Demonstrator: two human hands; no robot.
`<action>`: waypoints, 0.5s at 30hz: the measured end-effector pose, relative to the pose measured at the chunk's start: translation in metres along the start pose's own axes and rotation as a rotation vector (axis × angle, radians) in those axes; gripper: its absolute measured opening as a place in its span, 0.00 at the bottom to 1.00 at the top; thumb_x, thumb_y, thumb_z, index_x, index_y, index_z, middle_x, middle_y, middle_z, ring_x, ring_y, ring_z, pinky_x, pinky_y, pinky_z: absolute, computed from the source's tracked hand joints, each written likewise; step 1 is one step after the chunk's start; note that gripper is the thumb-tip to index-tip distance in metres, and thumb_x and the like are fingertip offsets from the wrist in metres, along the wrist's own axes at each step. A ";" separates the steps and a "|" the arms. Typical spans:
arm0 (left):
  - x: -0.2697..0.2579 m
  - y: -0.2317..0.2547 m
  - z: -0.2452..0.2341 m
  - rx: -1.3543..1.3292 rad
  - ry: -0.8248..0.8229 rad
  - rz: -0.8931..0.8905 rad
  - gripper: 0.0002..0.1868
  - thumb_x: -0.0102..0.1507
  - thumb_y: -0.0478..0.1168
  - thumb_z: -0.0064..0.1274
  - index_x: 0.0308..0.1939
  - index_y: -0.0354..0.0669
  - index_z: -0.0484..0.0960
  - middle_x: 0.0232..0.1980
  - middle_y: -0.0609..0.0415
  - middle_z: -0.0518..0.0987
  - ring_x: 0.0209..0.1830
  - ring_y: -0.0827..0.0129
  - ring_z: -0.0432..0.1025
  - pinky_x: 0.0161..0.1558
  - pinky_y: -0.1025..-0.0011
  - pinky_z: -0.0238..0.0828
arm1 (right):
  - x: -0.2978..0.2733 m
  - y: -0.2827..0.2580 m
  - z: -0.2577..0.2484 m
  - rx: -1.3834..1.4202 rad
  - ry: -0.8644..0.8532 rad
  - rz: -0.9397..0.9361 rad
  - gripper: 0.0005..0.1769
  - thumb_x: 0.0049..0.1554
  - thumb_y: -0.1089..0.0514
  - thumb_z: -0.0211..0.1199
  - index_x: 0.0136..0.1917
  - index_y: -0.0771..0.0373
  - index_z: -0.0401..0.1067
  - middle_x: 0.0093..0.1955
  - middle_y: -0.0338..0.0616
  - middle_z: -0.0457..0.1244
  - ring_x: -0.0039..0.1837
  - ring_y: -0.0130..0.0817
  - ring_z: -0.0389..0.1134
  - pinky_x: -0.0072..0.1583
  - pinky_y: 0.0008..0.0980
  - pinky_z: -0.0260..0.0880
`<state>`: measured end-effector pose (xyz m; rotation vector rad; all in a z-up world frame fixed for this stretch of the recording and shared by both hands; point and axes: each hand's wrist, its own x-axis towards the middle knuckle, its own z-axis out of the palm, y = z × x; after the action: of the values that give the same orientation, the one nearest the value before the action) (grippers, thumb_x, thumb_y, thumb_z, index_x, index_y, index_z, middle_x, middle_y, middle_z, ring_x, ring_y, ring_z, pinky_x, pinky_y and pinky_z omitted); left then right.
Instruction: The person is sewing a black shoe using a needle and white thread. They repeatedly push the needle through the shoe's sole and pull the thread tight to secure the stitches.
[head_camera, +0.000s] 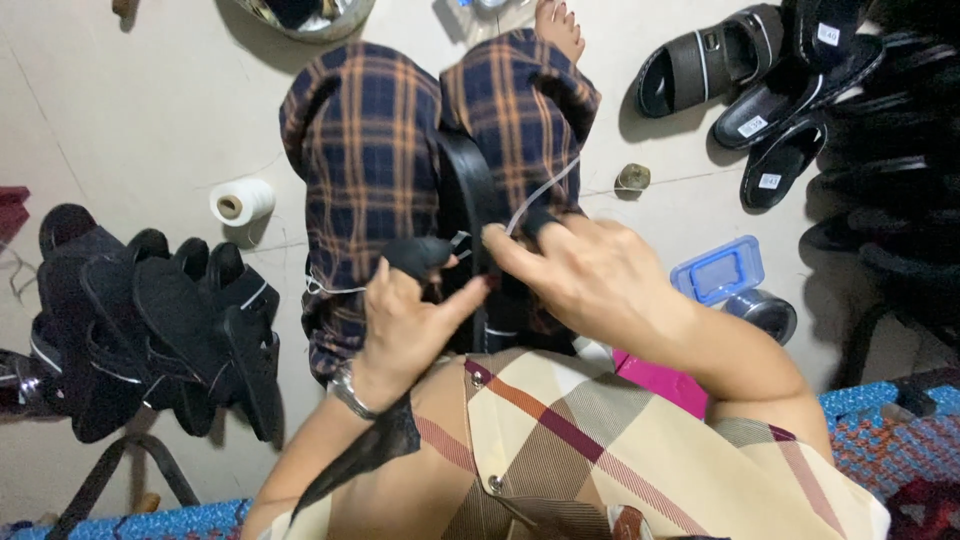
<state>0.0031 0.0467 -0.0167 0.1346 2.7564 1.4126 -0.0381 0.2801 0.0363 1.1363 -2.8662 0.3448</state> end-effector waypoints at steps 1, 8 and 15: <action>0.001 0.005 0.001 0.006 0.006 0.008 0.26 0.50 0.49 0.77 0.44 0.43 0.82 0.36 0.44 0.78 0.38 0.44 0.77 0.39 0.53 0.75 | -0.004 0.000 -0.011 -0.011 -0.058 0.016 0.24 0.55 0.57 0.55 0.65 0.47 0.71 0.29 0.38 0.58 0.32 0.36 0.66 0.38 0.32 0.70; 0.002 -0.007 -0.009 -0.397 0.099 -0.157 0.36 0.47 0.29 0.76 0.59 0.37 0.79 0.31 0.56 0.66 0.20 0.79 0.60 0.26 0.83 0.64 | -0.034 0.012 -0.012 0.506 -0.055 0.419 0.32 0.51 0.46 0.73 0.66 0.57 0.74 0.47 0.54 0.68 0.49 0.52 0.73 0.47 0.45 0.72; 0.015 0.001 -0.020 -0.099 -0.006 0.084 0.46 0.46 0.46 0.79 0.65 0.40 0.75 0.44 0.48 0.66 0.40 0.57 0.68 0.45 0.62 0.70 | -0.005 0.005 0.065 1.609 0.128 0.439 0.05 0.49 0.63 0.74 0.40 0.64 0.79 0.33 0.43 0.69 0.35 0.26 0.68 0.42 0.24 0.70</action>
<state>-0.0129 0.0328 -0.0046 0.2542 2.6994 1.5617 -0.0351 0.2728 -0.0288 0.2677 -2.2367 2.7828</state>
